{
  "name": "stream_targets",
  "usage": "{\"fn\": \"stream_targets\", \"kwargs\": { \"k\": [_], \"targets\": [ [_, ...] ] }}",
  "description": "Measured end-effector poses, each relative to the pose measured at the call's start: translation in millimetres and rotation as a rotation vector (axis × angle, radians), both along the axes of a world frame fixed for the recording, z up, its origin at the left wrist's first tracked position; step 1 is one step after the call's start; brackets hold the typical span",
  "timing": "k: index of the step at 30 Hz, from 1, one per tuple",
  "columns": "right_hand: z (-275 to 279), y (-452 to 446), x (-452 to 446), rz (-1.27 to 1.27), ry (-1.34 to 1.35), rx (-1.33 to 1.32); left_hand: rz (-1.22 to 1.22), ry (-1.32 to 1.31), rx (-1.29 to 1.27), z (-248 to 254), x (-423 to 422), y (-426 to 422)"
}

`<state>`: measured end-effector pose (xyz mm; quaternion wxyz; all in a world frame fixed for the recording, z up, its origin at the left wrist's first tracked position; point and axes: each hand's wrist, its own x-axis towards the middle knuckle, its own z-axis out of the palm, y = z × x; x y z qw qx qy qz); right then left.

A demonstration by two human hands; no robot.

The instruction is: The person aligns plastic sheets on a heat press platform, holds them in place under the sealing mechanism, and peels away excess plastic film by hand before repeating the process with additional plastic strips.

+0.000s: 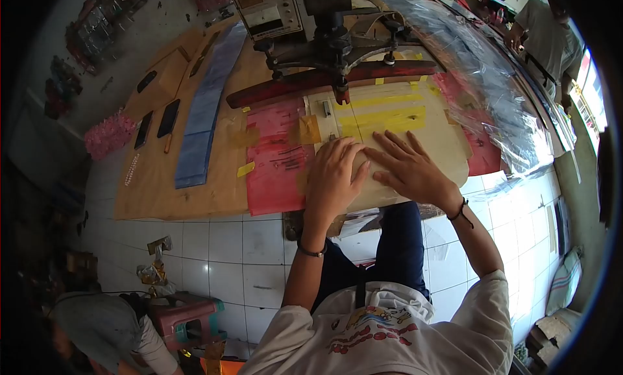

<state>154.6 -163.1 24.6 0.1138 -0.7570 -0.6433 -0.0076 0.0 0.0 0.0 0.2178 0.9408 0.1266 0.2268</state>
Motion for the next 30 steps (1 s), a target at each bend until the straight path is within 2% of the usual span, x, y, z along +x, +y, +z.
{"fn": "stream_targets", "kwargs": {
  "k": [2,5,8,11,17,26,30],
  "targets": [
    [-0.4,5.8,9.1,-0.001,0.006,0.047,0.057,-0.057,-0.014,5.2,1.2,-9.3],
    [-2.5,21.1,15.4,0.046,-0.016,0.068,0.161,-0.175,0.2,10.7,1.6,-10.6],
    [4.1,22.6,15.3,0.059,-0.03,0.055,0.151,-0.08,0.237,-3.2,4.9,-6.3],
    [3.8,15.7,-0.5,-0.055,0.026,0.054,0.144,-0.005,0.234,-0.8,4.5,-5.1],
    [-4.1,1.3,-25.7,-0.055,-0.004,0.062,0.14,-0.055,0.19,-1.3,1.8,-5.2],
    [-2.2,61.5,26.8,-0.092,0.015,0.014,0.127,-0.077,0.161,2.4,1.6,-6.3],
    [-7.5,75.3,32.4,-0.073,0.038,0.15,0.132,-0.073,0.203,-2.1,2.9,-4.9]
  ]
}}
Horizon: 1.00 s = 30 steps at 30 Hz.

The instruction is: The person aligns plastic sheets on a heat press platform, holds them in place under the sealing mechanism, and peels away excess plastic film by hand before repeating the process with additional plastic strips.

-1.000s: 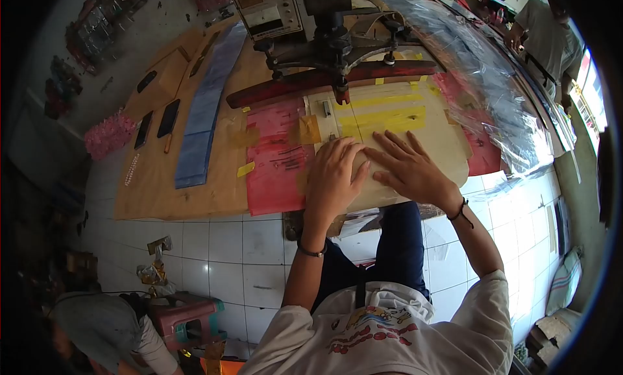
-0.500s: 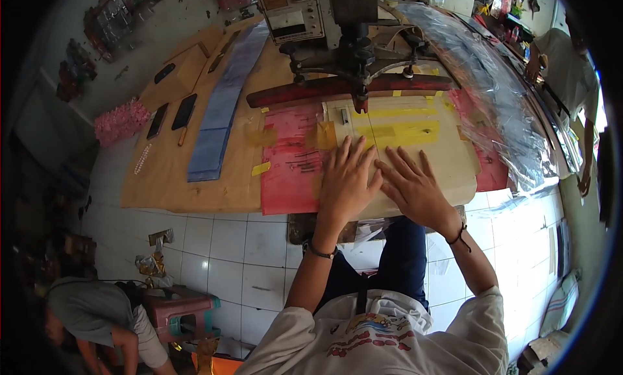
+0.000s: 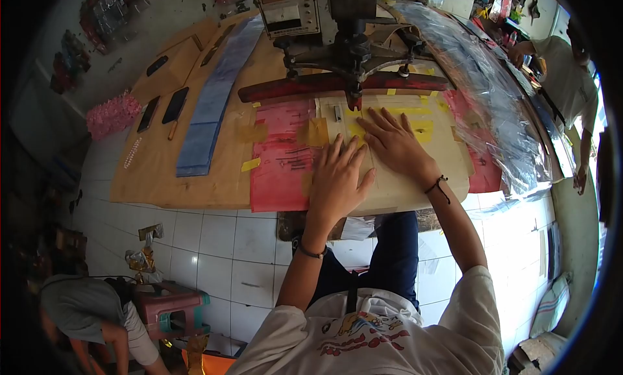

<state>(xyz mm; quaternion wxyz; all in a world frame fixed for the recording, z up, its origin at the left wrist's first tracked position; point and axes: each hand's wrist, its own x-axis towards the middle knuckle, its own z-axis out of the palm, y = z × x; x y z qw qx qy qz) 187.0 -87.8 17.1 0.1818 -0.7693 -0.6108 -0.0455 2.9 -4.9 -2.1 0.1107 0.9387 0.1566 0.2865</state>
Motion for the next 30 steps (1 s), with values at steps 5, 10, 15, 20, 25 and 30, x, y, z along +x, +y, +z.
{"fn": "stream_targets", "kwargs": {
  "k": [5,10,15,20,25,30],
  "targets": [
    [-3.0,-8.6,0.9,0.083,0.078,0.109,0.0,-0.009,-0.001,-1.5,-1.1,-1.4],
    [-0.1,-3.8,-3.7,0.081,0.03,0.053,-0.005,-0.033,-0.016,-3.4,-1.3,0.7],
    [2.6,3.5,3.4,0.102,0.021,-0.027,-0.027,-0.008,-0.037,1.2,-4.9,-0.6],
    [4.7,12.7,6.8,0.118,0.032,-0.062,-0.009,-0.007,-0.062,-1.7,-5.5,-0.1],
    [2.8,15.3,11.1,0.128,-0.013,-0.069,0.0,-0.032,-0.043,-4.5,-4.0,-0.1],
    [-0.8,15.5,12.3,0.124,-0.012,-0.041,0.025,-0.026,-0.053,-3.5,-2.6,-1.3]
  ]
}}
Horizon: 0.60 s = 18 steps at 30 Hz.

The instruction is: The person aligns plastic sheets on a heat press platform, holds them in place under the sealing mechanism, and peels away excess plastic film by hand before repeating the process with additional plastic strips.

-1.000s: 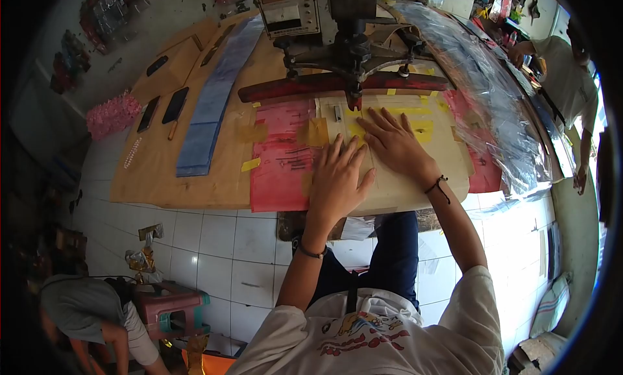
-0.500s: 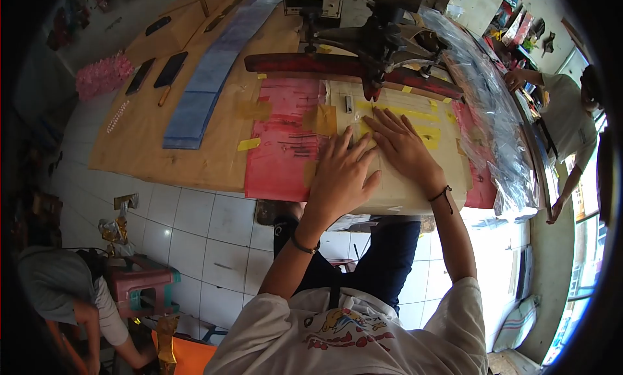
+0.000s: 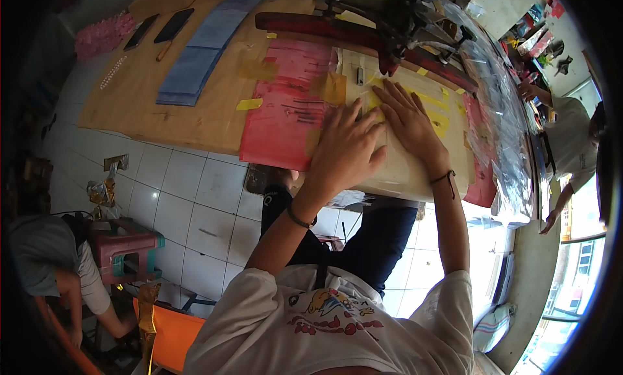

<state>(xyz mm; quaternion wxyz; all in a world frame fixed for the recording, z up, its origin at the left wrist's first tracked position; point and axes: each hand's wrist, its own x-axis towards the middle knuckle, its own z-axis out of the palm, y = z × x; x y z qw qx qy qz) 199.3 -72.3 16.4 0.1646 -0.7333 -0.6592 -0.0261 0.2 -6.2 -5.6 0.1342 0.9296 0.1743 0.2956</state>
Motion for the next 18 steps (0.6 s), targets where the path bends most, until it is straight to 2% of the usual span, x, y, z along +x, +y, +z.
{"fn": "stream_targets", "kwargs": {
  "k": [5,18],
  "targets": [
    [0.1,-2.0,0.9,0.003,0.085,0.129,0.012,-0.024,0.023,-2.8,2.4,0.6],
    [-0.9,-3.9,-5.7,0.022,0.109,0.198,-0.037,-0.087,-0.008,-3.3,-1.9,2.5]
  ]
}}
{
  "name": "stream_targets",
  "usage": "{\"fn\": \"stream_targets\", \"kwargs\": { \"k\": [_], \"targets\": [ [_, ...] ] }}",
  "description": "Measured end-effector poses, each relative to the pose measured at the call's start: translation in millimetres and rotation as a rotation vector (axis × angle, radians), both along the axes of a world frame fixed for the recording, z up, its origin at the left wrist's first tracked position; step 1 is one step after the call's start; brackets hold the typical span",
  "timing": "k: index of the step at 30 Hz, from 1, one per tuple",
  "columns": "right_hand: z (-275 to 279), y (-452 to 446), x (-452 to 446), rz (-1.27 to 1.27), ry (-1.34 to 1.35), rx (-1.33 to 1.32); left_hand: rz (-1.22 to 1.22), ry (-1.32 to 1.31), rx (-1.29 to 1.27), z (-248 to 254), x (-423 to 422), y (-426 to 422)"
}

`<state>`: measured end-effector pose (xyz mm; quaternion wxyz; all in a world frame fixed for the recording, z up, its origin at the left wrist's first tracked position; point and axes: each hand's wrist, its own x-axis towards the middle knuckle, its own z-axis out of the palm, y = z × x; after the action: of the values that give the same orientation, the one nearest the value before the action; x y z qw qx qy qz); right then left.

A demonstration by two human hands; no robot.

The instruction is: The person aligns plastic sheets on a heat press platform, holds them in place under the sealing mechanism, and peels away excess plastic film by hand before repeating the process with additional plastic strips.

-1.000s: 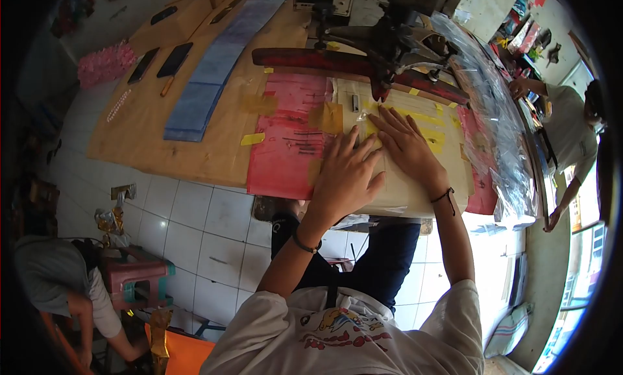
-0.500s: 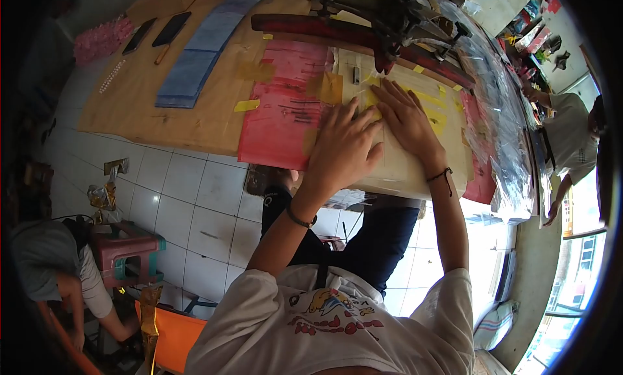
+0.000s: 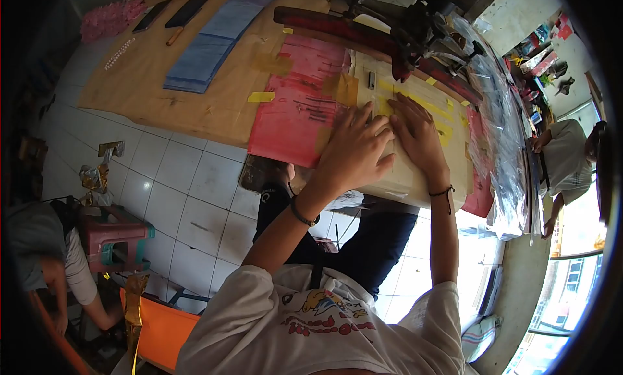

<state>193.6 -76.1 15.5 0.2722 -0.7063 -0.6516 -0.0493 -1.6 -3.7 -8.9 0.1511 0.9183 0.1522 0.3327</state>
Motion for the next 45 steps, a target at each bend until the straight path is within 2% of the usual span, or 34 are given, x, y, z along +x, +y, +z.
{"fn": "stream_targets", "kwargs": {
  "k": [14,22,26,34,37,41,45],
  "targets": [
    [-1.7,-1.9,-7.6,-0.228,-0.051,-0.055,0.044,-0.021,0.047,-6.7,5.2,-1.0],
    [-0.5,-3.0,-5.3,-0.136,-0.057,-0.042,0.064,-0.014,-0.022,-3.6,4.0,-3.5],
    [0.8,-4.4,2.9,-0.07,0.11,-0.032,0.064,-0.023,-0.063,-2.5,5.1,-3.1],
    [3.0,-3.4,-4.2,-0.087,0.028,-0.011,0.079,-0.02,-0.011,5.3,-11.3,-6.9],
    [3.0,-3.6,-1.3,-0.104,0.032,0.009,0.153,-0.111,0.11,-20.3,-26.3,-23.4],
    [4.6,-4.1,-5.3,-0.13,0.041,0.031,0.097,-0.124,0.002,-24.0,-46.7,-36.8],
    [3.1,-5.4,-5.9,-0.146,0.023,0.039,0.133,-0.093,0.013,-14.3,-40.7,-37.7]
  ]
}}
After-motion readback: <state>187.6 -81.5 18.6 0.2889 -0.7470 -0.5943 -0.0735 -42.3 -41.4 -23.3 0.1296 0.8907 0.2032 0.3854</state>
